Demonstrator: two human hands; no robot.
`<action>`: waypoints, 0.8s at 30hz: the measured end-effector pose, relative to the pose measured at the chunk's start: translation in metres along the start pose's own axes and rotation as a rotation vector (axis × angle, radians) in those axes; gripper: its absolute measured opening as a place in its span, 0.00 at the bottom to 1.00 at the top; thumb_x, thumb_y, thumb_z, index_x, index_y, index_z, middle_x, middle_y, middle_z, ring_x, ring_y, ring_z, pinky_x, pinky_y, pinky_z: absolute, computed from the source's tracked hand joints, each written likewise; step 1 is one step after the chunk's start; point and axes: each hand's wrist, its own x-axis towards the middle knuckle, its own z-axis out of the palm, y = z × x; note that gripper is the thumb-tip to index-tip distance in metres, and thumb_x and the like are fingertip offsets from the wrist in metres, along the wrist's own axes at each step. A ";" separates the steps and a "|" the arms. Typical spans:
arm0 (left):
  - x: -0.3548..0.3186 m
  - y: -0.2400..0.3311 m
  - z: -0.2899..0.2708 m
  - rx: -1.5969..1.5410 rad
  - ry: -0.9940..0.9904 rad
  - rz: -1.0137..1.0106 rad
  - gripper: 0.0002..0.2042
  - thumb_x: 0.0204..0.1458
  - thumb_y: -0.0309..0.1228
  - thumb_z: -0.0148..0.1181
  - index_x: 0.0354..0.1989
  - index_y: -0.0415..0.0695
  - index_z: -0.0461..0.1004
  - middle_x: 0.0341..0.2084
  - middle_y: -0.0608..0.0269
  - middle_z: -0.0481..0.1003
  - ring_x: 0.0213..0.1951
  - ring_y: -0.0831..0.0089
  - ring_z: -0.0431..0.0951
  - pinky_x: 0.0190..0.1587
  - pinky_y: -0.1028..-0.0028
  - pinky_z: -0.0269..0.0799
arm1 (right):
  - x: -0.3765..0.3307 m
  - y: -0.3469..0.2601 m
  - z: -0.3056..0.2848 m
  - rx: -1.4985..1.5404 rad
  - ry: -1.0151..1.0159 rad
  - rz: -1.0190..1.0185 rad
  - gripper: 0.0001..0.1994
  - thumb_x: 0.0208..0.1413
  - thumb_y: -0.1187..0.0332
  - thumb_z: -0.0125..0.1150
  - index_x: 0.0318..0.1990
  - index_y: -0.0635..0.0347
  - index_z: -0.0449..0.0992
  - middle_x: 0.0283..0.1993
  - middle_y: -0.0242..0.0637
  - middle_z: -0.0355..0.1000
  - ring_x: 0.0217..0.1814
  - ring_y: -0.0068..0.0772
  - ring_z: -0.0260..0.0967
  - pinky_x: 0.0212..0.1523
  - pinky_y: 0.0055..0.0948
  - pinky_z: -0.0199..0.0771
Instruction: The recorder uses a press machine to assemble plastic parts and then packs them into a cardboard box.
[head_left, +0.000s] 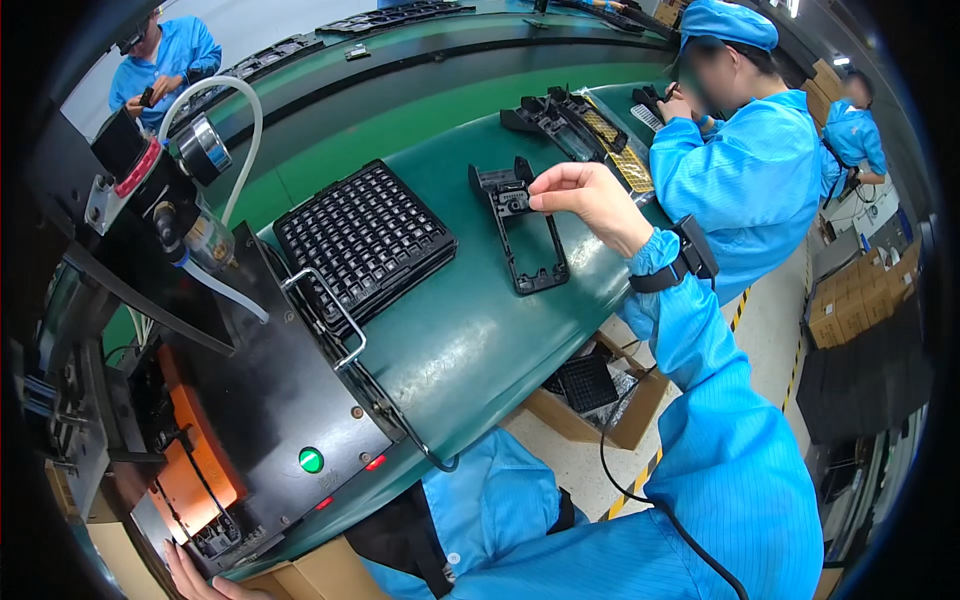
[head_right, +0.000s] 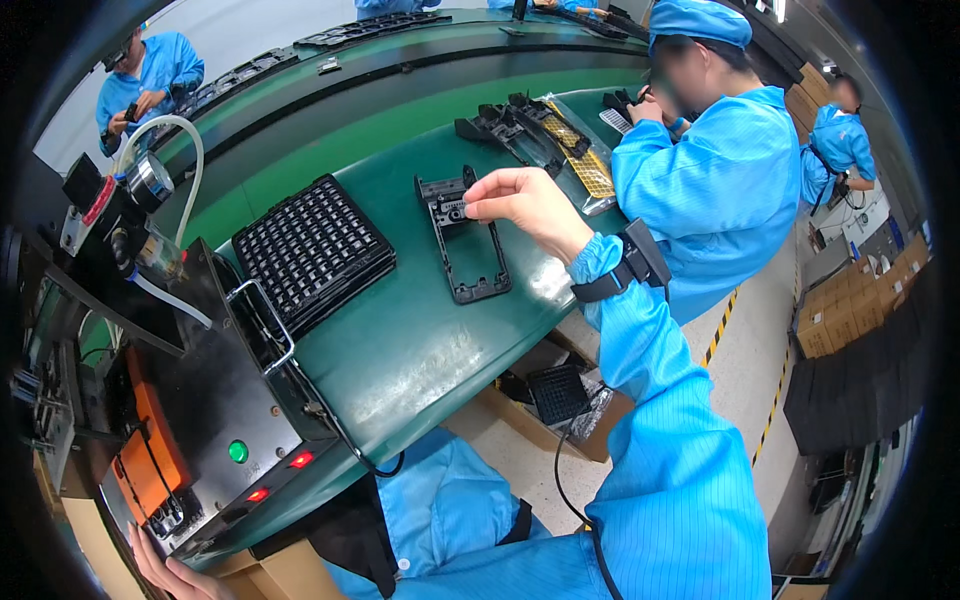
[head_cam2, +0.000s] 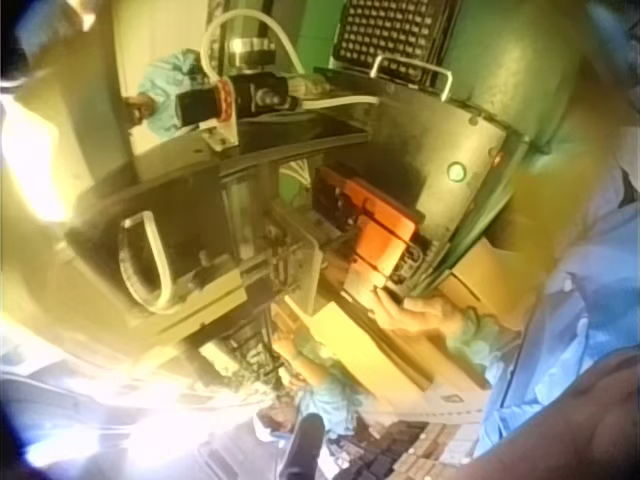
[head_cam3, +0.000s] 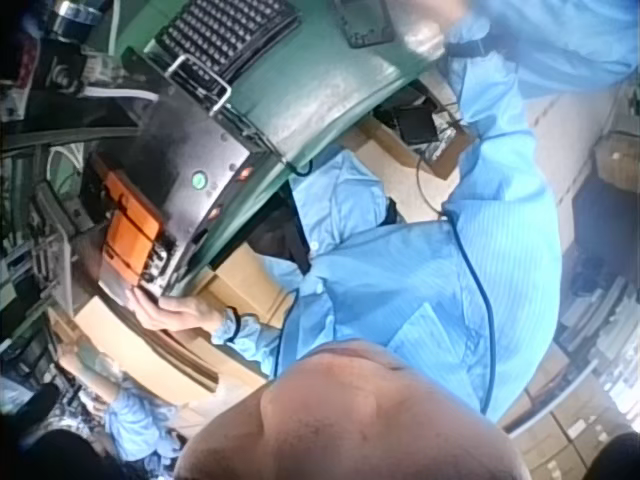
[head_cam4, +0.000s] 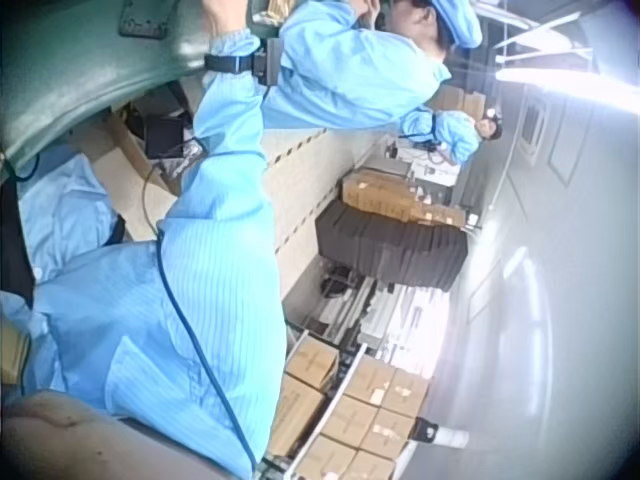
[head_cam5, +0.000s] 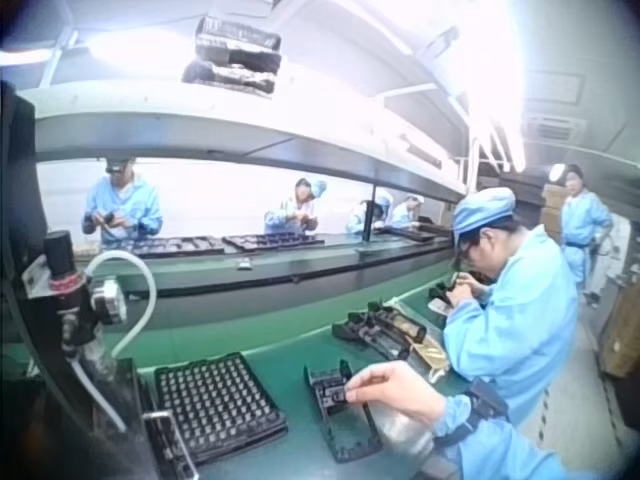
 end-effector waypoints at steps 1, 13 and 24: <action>0.000 0.000 0.000 0.005 -0.002 -0.002 0.20 0.68 0.38 0.42 0.52 0.32 0.74 0.52 0.47 0.74 0.53 0.51 0.71 0.59 0.57 0.63 | 0.004 0.001 -0.001 -0.066 -0.005 -0.054 0.07 0.52 0.76 0.66 0.39 0.66 0.80 0.35 0.33 0.78 0.39 0.22 0.74 0.46 0.23 0.74; 0.000 0.003 0.004 -0.009 0.017 -0.021 0.20 0.68 0.38 0.41 0.52 0.34 0.74 0.51 0.48 0.74 0.55 0.51 0.72 0.61 0.56 0.63 | 0.019 -0.015 0.004 -0.885 -0.219 -0.534 0.11 0.54 0.78 0.58 0.44 0.63 0.68 0.32 0.44 0.76 0.36 0.49 0.75 0.37 0.39 0.74; -0.001 0.001 0.002 0.001 0.017 -0.006 0.21 0.68 0.39 0.42 0.52 0.34 0.74 0.51 0.49 0.75 0.54 0.51 0.72 0.59 0.57 0.64 | 0.017 -0.011 0.009 -0.941 -0.109 -0.545 0.12 0.52 0.77 0.59 0.43 0.59 0.66 0.32 0.38 0.76 0.36 0.47 0.75 0.35 0.40 0.73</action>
